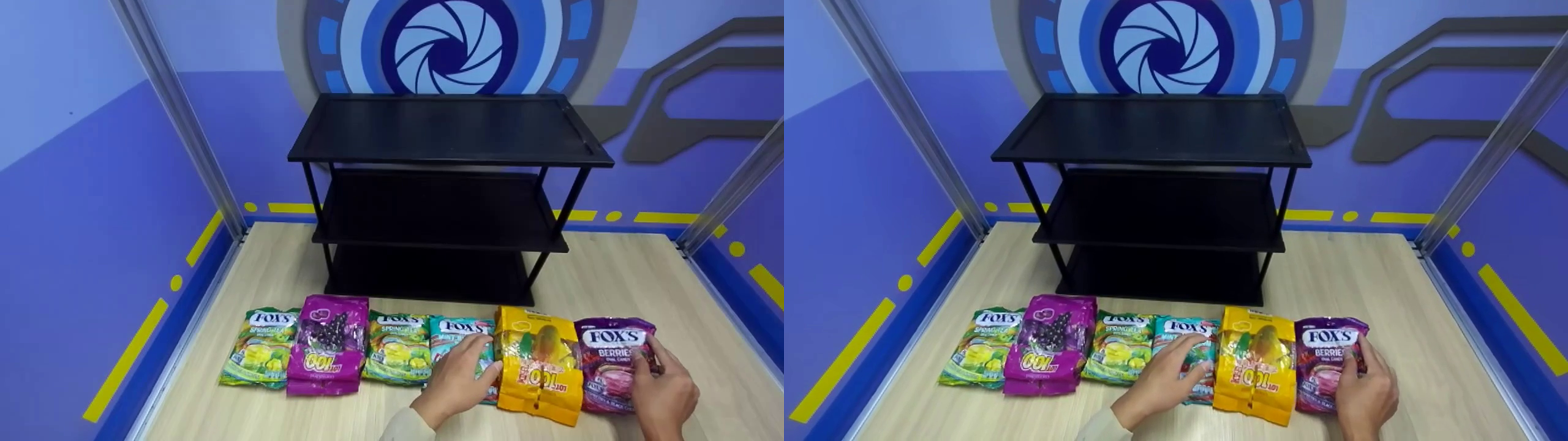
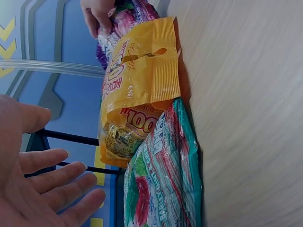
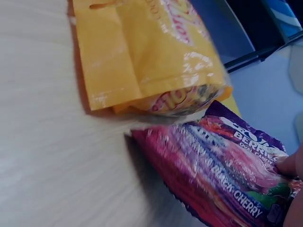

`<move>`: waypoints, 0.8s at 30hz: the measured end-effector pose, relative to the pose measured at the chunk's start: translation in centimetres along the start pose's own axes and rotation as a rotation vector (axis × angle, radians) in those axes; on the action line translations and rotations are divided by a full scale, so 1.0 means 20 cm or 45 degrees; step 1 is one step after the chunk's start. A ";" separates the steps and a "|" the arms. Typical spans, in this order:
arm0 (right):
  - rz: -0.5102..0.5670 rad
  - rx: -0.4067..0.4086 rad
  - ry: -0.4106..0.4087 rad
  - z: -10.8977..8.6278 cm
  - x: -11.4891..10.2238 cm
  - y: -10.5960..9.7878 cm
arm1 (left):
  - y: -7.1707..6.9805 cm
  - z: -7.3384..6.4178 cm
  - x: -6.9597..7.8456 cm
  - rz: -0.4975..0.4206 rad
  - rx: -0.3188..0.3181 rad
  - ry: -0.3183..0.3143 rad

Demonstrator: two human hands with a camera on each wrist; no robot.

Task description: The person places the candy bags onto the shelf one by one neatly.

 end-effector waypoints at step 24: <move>0.009 0.258 -0.476 -0.05 -0.23 -0.13 | 0.01 0.00 -0.01 -0.010 -0.008 -0.015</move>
Point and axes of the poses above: each hand's wrist, its own z-axis towards the middle knuckle, its own y-axis out of the palm, x = y × z, the point moved 4 cm from there along z, towards the middle knuckle, and after that the axes turned 9 degrees about z, right-handed, at the moved point
